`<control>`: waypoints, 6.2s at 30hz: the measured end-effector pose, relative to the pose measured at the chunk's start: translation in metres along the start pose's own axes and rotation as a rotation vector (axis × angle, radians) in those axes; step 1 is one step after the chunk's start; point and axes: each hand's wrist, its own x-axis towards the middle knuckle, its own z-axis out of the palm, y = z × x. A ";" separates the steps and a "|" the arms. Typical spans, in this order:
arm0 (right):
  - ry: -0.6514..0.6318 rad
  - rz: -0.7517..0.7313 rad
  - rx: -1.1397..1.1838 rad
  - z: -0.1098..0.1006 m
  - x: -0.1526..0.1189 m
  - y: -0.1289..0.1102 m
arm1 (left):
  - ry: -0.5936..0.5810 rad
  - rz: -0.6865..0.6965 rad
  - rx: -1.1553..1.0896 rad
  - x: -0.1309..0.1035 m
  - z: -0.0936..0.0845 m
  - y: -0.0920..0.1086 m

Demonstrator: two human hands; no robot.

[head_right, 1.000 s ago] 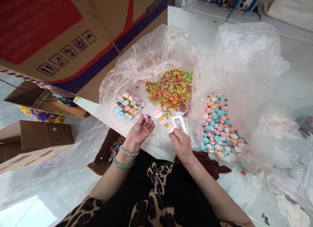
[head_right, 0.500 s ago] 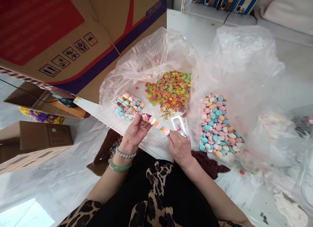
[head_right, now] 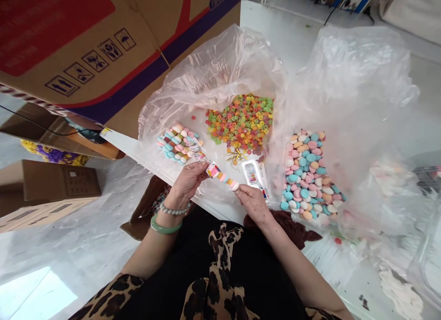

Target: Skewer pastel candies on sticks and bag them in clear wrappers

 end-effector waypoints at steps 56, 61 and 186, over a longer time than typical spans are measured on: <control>-0.162 0.224 0.476 0.038 0.035 -0.002 | -0.065 -0.049 -0.223 0.004 0.004 -0.013; -0.196 0.289 0.559 0.038 0.036 -0.009 | -0.071 0.023 -0.192 -0.001 0.017 -0.017; 0.205 0.133 0.892 0.054 0.063 -0.057 | -0.101 0.139 0.382 -0.033 0.006 -0.039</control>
